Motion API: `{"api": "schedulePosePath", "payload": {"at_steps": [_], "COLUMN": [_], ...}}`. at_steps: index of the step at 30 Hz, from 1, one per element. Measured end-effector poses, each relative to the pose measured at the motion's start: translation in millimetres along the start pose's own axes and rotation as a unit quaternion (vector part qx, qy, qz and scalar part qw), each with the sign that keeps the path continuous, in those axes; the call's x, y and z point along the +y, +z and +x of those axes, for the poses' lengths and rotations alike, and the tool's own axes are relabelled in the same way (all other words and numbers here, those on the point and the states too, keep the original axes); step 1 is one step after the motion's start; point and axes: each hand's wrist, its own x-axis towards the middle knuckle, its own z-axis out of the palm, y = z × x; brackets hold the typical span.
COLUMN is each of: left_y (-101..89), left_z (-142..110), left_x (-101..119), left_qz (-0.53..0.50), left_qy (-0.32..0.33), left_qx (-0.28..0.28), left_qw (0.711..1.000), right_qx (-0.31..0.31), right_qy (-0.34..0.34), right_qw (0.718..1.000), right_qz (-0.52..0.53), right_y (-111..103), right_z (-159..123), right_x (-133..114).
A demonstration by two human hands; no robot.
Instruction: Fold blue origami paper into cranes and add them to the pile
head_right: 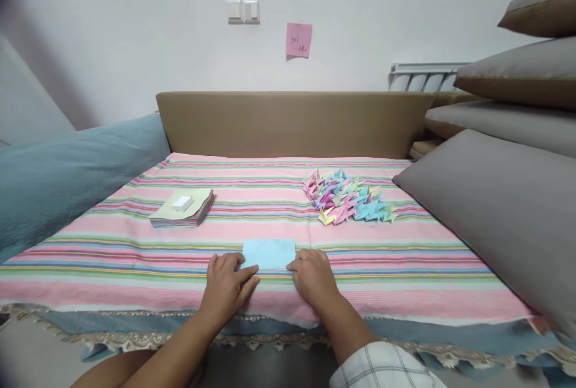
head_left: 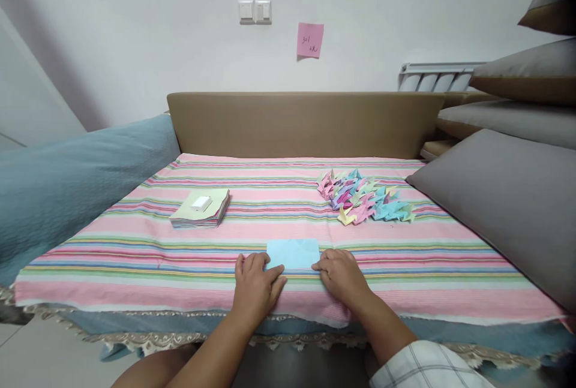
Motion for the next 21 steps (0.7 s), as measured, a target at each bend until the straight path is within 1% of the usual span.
{"api": "schedulePosePath", "payload": {"at_steps": [6,11,14,16,18,21], "left_y": [-9.5,-8.2,-1.9,2.8,6.5,8.7], "left_z": [-2,1,3,5,5,6], "left_x": [-18,-25,-25,-25,-24,-24], "left_qz": [0.016,-0.002,-0.020,-0.017,-0.013,-0.017], "left_qy": [-0.007,-0.044,-0.088,-0.108,-0.117,-0.124], "left_qx": [-0.008,-0.016,-0.018,-0.008,0.004,0.013], "left_qw": [1.000,0.999,0.996,0.994,0.993,0.992], "right_qx": [-0.020,-0.018,0.004,0.029,0.053,0.072], "right_qy": [0.036,0.039,0.046,0.064,0.080,0.097], "right_qw": [0.999,0.998,0.996,0.992,0.987,0.976], "right_qz": [0.011,0.042,0.078,0.103,0.129,0.179], "right_y": [-4,-4,-3,0,4,12], "right_z": [1,1,2,3,4,6], "right_x": [13,15,14,14,15,16]}}
